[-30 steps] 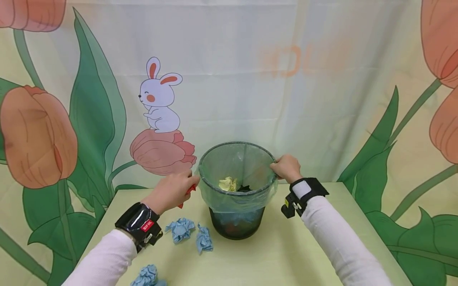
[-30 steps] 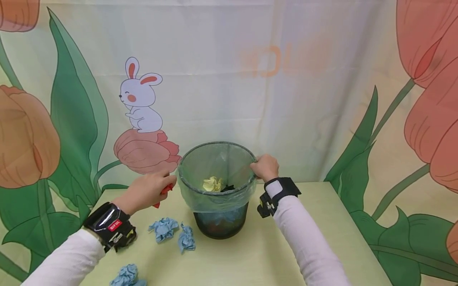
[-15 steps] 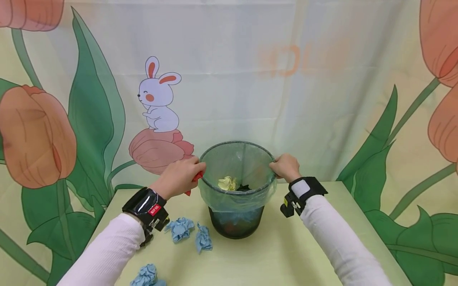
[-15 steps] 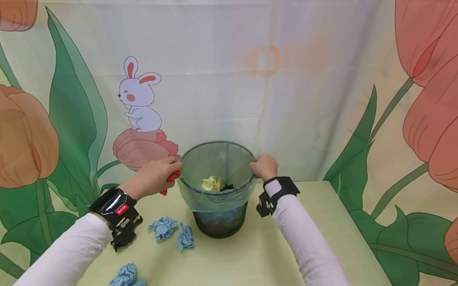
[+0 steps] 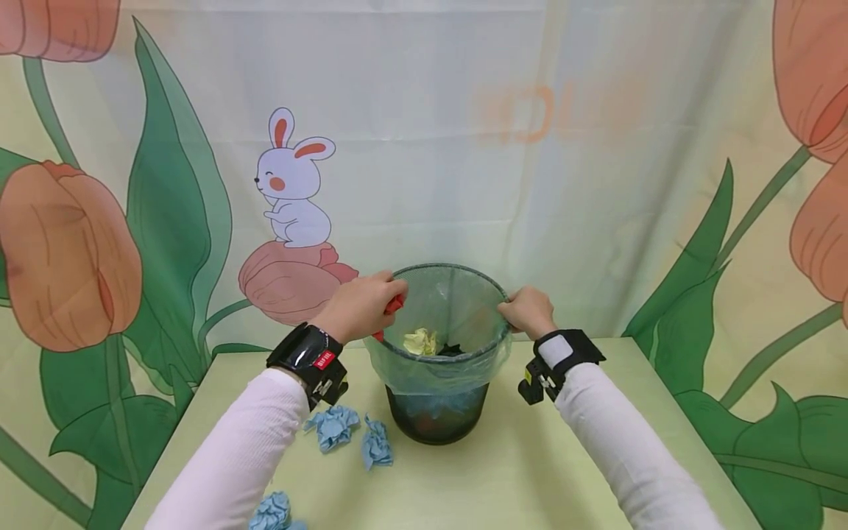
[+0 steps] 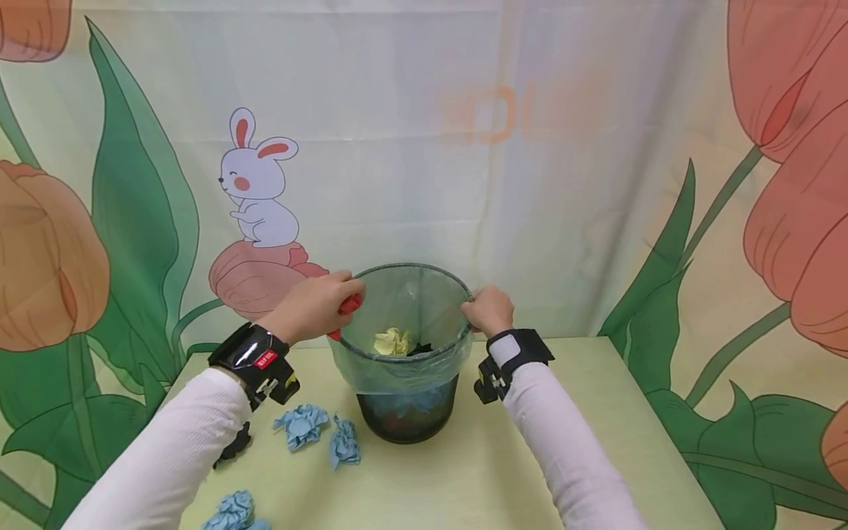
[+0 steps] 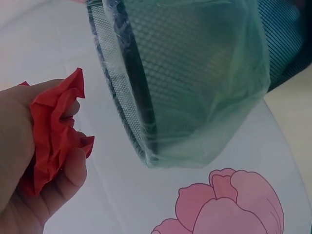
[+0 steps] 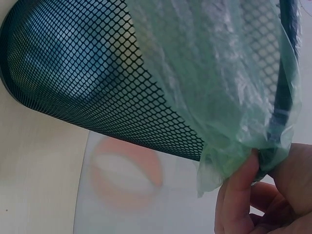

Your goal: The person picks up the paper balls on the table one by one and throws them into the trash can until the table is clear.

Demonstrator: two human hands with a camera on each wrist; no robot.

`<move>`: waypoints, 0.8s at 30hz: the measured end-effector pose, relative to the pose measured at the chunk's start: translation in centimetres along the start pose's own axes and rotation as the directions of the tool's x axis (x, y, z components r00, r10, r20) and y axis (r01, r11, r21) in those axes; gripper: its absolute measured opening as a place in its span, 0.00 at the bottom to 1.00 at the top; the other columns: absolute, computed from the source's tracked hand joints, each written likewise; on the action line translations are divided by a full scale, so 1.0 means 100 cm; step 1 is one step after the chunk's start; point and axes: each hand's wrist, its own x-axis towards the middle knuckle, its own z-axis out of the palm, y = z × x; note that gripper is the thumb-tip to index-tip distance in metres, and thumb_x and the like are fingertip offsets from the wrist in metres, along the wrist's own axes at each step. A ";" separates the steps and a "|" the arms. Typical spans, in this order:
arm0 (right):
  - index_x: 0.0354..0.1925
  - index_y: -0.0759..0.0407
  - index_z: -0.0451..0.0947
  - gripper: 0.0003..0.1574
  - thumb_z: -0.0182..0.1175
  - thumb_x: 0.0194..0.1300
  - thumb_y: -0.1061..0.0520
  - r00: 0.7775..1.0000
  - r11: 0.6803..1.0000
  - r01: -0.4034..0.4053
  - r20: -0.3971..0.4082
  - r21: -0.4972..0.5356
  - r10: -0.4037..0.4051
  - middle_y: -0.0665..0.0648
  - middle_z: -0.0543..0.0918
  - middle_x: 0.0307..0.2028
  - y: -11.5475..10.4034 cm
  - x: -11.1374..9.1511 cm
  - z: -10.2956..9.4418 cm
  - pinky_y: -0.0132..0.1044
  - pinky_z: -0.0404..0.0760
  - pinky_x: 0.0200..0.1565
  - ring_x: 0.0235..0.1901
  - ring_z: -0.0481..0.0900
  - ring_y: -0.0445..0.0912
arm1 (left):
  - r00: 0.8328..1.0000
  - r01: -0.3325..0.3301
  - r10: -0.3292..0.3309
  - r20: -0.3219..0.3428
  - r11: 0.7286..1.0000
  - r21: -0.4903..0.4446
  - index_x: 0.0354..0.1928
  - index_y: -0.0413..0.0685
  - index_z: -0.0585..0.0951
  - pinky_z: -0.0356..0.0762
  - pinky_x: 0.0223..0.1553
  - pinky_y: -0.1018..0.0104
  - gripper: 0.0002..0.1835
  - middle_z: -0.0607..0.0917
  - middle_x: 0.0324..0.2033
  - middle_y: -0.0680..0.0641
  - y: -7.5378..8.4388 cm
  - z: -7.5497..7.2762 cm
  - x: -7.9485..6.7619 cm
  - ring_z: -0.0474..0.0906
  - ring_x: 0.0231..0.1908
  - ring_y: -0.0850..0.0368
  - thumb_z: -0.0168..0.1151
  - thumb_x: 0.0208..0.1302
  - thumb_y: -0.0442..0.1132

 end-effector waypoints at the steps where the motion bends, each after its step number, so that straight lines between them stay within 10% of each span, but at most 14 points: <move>1: 0.06 0.50 0.52 0.28 0.51 0.56 0.61 1.000 1.000 0.001 -0.001 0.002 -0.001 0.47 0.57 0.05 0.000 0.000 0.000 0.27 0.52 0.13 0.10 0.73 0.43 | 1.000 0.001 -0.001 0.002 1.000 -0.004 0.35 0.51 0.74 0.66 0.20 0.69 0.10 0.70 0.28 0.50 0.001 0.001 0.002 0.68 0.24 0.56 0.64 0.53 0.33; 24: 0.06 0.50 0.52 0.27 0.51 0.55 0.61 1.000 1.000 0.007 -0.009 0.015 -0.007 0.48 0.58 0.05 0.002 0.001 0.001 0.28 0.49 0.14 0.09 0.70 0.41 | 0.999 -0.014 0.014 -0.040 1.000 -0.005 0.34 0.49 0.73 0.66 0.25 0.68 0.08 0.70 0.29 0.49 0.019 0.017 0.034 0.67 0.26 0.56 0.62 0.55 0.34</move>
